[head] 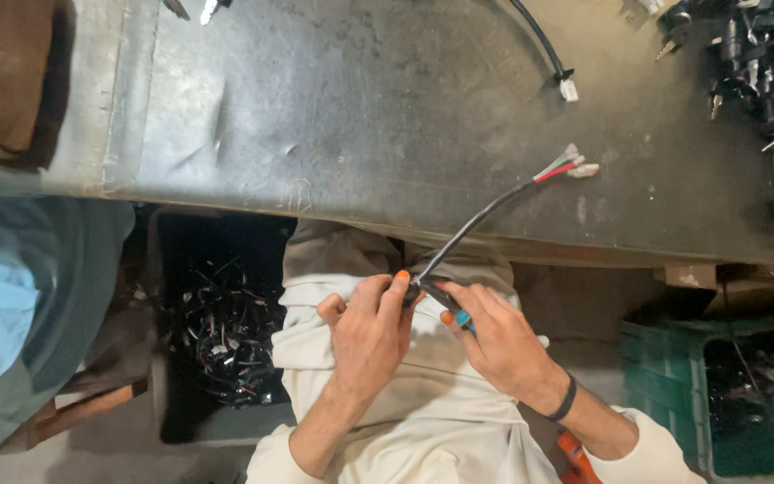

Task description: The person repeatedly strips the outer insulation from black wires using pliers, exposing the inner conductors. They handle each wire one at a time, cut the insulation, and place the processed wires into a pile on the table.

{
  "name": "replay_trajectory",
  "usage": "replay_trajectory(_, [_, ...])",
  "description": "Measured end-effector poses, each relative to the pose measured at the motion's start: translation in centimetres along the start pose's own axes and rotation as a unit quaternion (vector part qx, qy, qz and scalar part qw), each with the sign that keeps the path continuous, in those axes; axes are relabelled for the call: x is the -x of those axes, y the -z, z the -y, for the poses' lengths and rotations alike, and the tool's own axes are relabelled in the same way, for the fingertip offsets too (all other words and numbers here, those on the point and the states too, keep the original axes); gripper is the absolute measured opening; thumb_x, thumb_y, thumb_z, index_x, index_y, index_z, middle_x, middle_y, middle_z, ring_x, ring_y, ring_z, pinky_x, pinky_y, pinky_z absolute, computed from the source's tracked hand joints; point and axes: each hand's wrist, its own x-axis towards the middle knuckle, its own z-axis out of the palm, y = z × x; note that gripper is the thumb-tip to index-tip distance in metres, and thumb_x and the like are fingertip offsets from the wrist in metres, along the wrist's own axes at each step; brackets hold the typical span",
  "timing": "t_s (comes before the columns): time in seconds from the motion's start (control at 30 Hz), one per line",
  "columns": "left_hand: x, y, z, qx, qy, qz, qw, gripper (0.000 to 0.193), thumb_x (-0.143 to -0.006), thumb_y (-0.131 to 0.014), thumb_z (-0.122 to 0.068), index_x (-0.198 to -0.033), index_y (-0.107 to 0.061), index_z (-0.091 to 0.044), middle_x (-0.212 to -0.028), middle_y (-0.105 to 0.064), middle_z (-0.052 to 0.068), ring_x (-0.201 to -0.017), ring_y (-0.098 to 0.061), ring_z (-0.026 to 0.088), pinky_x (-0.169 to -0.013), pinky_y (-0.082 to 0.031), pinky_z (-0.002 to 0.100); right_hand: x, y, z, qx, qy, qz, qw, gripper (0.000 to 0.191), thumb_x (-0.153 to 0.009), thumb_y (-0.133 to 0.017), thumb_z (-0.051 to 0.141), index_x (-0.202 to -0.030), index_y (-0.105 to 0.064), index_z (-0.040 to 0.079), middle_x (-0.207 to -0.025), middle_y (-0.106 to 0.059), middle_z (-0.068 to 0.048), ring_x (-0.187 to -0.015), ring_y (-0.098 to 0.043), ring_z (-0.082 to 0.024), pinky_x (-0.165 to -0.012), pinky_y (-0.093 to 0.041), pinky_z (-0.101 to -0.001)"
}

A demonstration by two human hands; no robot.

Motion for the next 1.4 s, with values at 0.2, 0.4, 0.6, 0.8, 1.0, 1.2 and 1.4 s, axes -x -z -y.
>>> replay_trajectory(0.2, [0.0,-0.2,0.7,0.081,0.025,0.086,0.993,0.038,-0.097,-0.072,-0.029,-0.124,-0.062,-0.004,-0.083,-0.060,0.004,-0.072,-0.058,0.023,-0.077,-0.026,0.042,0.4,-1.0,-0.7,-0.015,-0.155,0.067,0.986,0.034,-0.093,-0.068,0.017,-0.124,-0.060,0.007,-0.094,-0.071,-0.015,-0.084,-0.068,-0.035,-0.073,-0.053,-0.0430])
replay_trajectory(0.4, [1.0,1.8,-0.4,0.253,0.047,0.124,0.959,0.028,-0.099,-0.068,-0.027,-0.119,-0.064,-0.008,-0.089,-0.070,0.003,-0.068,-0.057,0.022,-0.079,-0.027,0.040,-0.6,-0.4,-2.7,0.038,0.106,-0.024,0.993,0.039,-0.082,-0.075,0.007,-0.118,-0.058,0.010,-0.116,-0.070,-0.016,-0.105,-0.066,-0.037,-0.087,-0.053,-0.0436])
replay_trajectory(0.6, [2.0,2.1,-1.6,0.292,0.066,0.139,0.944,0.029,-0.097,-0.070,-0.025,-0.117,-0.062,-0.005,-0.085,-0.072,0.003,-0.063,-0.058,0.021,-0.080,-0.027,0.041,-0.8,0.6,-4.8,0.027,0.150,-0.027,0.988,0.037,-0.085,-0.083,0.015,-0.112,-0.059,0.007,-0.095,-0.064,-0.012,-0.088,-0.063,-0.034,-0.076,-0.050,-0.0444])
replay_trajectory(0.8, [3.0,1.8,-1.6,0.308,0.072,0.151,0.936,0.032,-0.098,-0.069,-0.022,-0.122,-0.059,-0.003,-0.083,-0.069,0.004,-0.063,-0.052,0.025,-0.081,-0.028,0.040,0.2,-0.1,-5.3,0.050,0.083,0.024,0.995,0.011,-0.086,-0.082,0.015,-0.092,-0.073,0.015,-0.082,-0.069,-0.005,-0.073,-0.067,-0.027,-0.066,-0.053,-0.0365])
replay_trajectory(1.0, [3.0,-0.3,-0.8,0.212,0.072,0.050,0.973,0.034,-0.099,-0.071,-0.018,-0.125,-0.055,-0.003,-0.093,-0.068,0.005,-0.073,-0.059,0.024,-0.082,-0.026,0.041,0.7,1.0,-3.0,0.015,0.012,0.078,0.997,0.035,-0.088,-0.074,0.015,-0.118,-0.063,0.002,-0.095,-0.071,-0.015,-0.082,-0.070,-0.034,-0.071,-0.055,-0.0412])
replay_trajectory(1.2, [1.9,-1.6,-0.4,0.121,0.073,0.050,0.989,0.036,-0.093,-0.078,-0.024,-0.120,-0.063,-0.006,-0.088,-0.068,0.007,-0.070,-0.057,0.025,-0.079,-0.028,0.040,0.6,1.9,-0.8,0.030,-0.066,0.101,0.992,0.038,-0.084,-0.067,0.010,-0.121,-0.061,0.002,-0.094,-0.073,-0.013,-0.083,-0.071,-0.034,-0.070,-0.055,-0.0414])
replay_trajectory(1.4, [-9.5,-2.4,-7.1,0.422,0.332,0.127,0.834,0.037,-0.090,-0.077,-0.026,-0.122,-0.069,-0.010,-0.093,-0.074,0.003,-0.081,-0.071,0.024,-0.084,-0.057,0.040,0.1,8.7,-3.0,0.292,-0.115,-0.163,0.935,0.027,-0.086,-0.071,0.019,-0.113,-0.069,0.017,-0.100,-0.074,-0.010,-0.092,-0.071,-0.031,-0.076,-0.054,-0.0411])
